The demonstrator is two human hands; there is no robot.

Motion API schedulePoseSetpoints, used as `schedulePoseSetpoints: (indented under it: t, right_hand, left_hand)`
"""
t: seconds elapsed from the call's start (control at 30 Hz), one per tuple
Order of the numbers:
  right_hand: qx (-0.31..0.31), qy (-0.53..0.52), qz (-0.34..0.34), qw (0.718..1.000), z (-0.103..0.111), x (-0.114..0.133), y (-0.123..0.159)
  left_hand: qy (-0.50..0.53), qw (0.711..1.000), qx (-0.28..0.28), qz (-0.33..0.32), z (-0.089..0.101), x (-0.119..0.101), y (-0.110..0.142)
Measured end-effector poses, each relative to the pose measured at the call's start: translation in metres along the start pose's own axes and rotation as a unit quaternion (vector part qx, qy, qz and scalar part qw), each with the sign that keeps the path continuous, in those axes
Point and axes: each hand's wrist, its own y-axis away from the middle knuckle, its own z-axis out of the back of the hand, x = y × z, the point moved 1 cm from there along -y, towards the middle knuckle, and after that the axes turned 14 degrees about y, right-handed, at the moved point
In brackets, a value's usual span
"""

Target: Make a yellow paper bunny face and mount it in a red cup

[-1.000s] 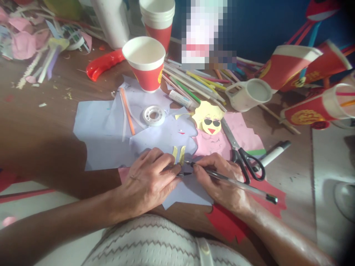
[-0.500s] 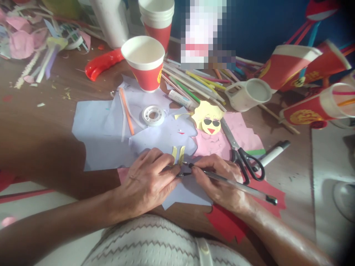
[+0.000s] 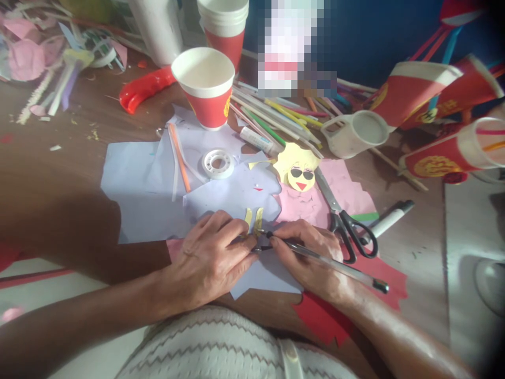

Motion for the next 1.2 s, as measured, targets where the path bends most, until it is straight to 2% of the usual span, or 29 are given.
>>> schedulePoseSetpoints:
  t: [0.23, 0.53, 0.83, 1.2]
  right_hand:
    - [-0.005, -0.012, -0.007, 1.0, -0.002, -0.002, 0.001]
    - [-0.011, -0.065, -0.045, 0.997, 0.006, 0.0, -0.003]
    - [-0.019, -0.058, -0.031, 0.998, 0.009, 0.001, -0.005]
    - [-0.002, -0.051, -0.027, 0.998, 0.002, -0.001, -0.006]
  left_hand:
    - [-0.003, 1.0, 0.0, 0.002, -0.001, 0.0, 0.001]
    - [0.001, 1.0, -0.007, 0.001, -0.001, -0.001, 0.002]
    - [0.025, 1.0, -0.012, 0.005, -0.003, 0.002, 0.006]
    - [0.026, 0.999, -0.02, 0.005, -0.004, 0.002, 0.005]
